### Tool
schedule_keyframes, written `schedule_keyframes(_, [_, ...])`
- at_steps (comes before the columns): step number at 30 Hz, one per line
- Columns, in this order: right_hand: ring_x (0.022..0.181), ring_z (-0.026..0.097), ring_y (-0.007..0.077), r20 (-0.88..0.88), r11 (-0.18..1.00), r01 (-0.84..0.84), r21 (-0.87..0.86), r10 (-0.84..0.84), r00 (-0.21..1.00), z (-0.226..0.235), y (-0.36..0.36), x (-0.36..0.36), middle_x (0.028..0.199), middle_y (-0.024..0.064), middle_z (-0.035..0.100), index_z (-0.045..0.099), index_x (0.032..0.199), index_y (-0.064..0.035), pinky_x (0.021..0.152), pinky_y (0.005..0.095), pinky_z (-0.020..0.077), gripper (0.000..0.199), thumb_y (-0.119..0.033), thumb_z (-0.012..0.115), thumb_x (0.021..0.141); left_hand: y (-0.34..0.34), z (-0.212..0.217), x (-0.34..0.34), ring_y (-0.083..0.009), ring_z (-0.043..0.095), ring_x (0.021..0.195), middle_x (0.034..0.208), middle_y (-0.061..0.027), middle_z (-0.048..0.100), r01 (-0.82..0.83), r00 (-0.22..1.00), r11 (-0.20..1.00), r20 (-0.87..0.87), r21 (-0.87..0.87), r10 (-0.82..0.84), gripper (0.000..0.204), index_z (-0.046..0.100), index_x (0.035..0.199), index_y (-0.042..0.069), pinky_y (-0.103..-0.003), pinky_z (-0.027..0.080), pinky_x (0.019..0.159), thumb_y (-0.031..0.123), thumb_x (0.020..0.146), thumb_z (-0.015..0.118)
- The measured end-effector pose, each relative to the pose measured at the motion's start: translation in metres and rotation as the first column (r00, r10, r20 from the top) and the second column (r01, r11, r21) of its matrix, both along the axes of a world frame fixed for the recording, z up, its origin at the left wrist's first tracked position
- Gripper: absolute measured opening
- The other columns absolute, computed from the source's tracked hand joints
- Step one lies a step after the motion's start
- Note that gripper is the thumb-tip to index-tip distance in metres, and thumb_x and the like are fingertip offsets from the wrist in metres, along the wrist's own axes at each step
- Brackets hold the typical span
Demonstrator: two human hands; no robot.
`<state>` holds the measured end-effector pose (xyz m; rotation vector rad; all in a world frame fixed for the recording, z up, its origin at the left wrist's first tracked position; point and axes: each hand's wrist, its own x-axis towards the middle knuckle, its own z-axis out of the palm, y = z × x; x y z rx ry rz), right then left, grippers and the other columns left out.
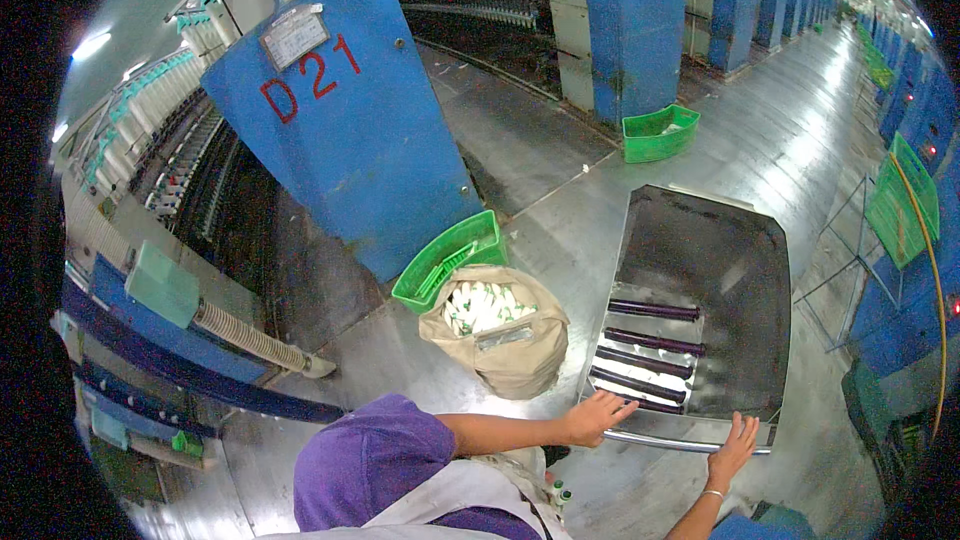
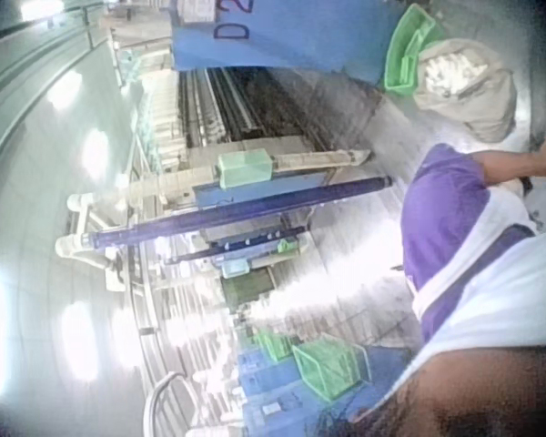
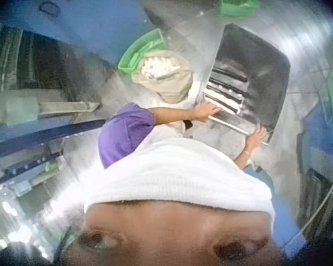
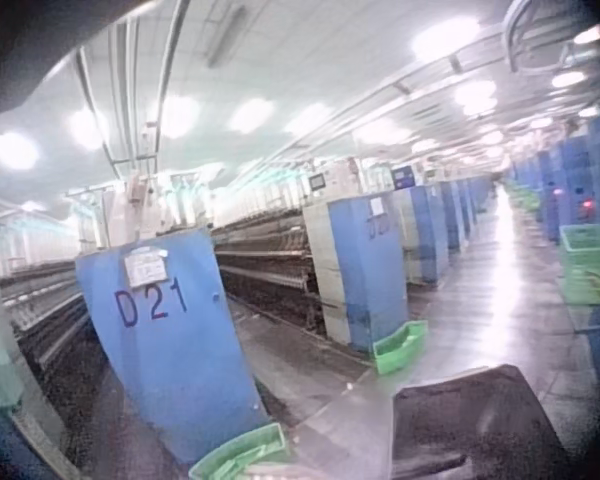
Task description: The person removes full white thread spools from a textile machine and replaces them with empty purple spools. They then thread the yarn through guides and secure it to the machine.
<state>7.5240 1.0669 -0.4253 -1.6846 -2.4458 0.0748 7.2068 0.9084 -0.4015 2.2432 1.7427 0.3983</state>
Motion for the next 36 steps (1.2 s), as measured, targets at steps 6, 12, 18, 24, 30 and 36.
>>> schedule_keyframes(6, [0.140,0.035,0.0317,0.041,0.991,-0.133,-0.003,0.133,0.990,0.001,0.139,-0.027,0.148,0.0082,0.040,0.047,0.137,-0.0146,0.113,0.0513,0.0293,0.079,0.013,0.061,0.065,0.086,-0.004,0.017,-0.0310,0.053,0.110,0.119,-0.0165,0.054,-0.175,0.984,0.984,0.006,-0.017,0.175,0.101,0.028,0.149,0.001,-0.042,0.038,0.098,0.010,0.061,0.076])
schedule_keyframes(12, [0.132,0.045,0.0288,0.080,0.966,-0.258,-0.009,0.258,0.963,0.008,0.265,-0.090,0.148,0.0059,0.041,0.047,0.138,-0.0159,0.113,0.0539,0.0276,0.077,0.013,0.059,0.067,0.169,0.008,-0.011,-0.0306,0.052,0.113,0.124,-0.0166,0.053,-0.200,0.980,0.977,0.007,-0.072,0.201,0.107,0.023,0.154,0.007,-0.049,0.032,0.105,0.013,0.060,0.075])
schedule_keyframes(18, [0.112,0.057,0.0255,0.001,0.923,-0.377,0.074,0.378,0.926,0.012,0.346,-0.193,0.146,0.0054,0.044,0.050,0.137,-0.0173,0.112,0.0505,0.0288,0.073,0.009,0.059,0.070,0.234,0.011,-0.098,-0.0283,0.053,0.116,0.129,-0.0148,0.054,-0.298,0.952,0.953,0.052,-0.056,0.301,0.104,0.028,0.152,0.008,-0.047,0.032,0.106,0.016,0.060,0.074])
schedule_keyframes(24, [0.105,0.057,0.0251,-0.084,0.849,-0.518,0.105,0.526,0.846,0.007,0.438,-0.296,0.144,0.0064,0.046,0.050,0.136,-0.0169,0.107,0.0470,0.0332,0.073,0.004,0.065,0.067,0.306,0.012,-0.192,-0.0319,0.050,0.122,0.134,-0.0141,0.053,-0.460,0.880,0.872,0.042,-0.169,0.473,0.102,0.030,0.152,0.013,-0.047,0.031,0.108,0.016,0.062,0.077])
schedule_keyframes(30, [0.101,0.057,0.0254,-0.152,0.782,-0.597,0.181,0.622,0.768,-0.001,0.514,-0.420,0.143,0.0078,0.046,0.051,0.135,-0.0169,0.104,0.0465,0.0353,0.077,0.003,0.069,0.063,0.366,0.023,-0.281,-0.0302,0.053,0.108,0.112,-0.0132,0.055,-0.569,0.823,0.814,-0.084,-0.116,0.562,0.104,0.034,0.149,0.009,-0.042,0.035,0.100,0.022,0.056,0.079])
schedule_keyframes(36, [0.101,0.056,0.0263,-0.163,0.725,-0.657,0.206,0.688,0.708,-0.004,0.592,-0.560,0.142,0.0066,0.046,0.053,0.133,-0.0159,0.104,0.0455,0.0356,0.071,0.002,0.069,0.067,0.425,0.009,-0.389,-0.0328,0.054,0.105,0.108,-0.0143,0.056,-0.698,0.706,0.716,-0.162,0.003,0.689,0.099,0.040,0.144,0.009,-0.042,0.037,0.096,0.026,0.054,0.077])
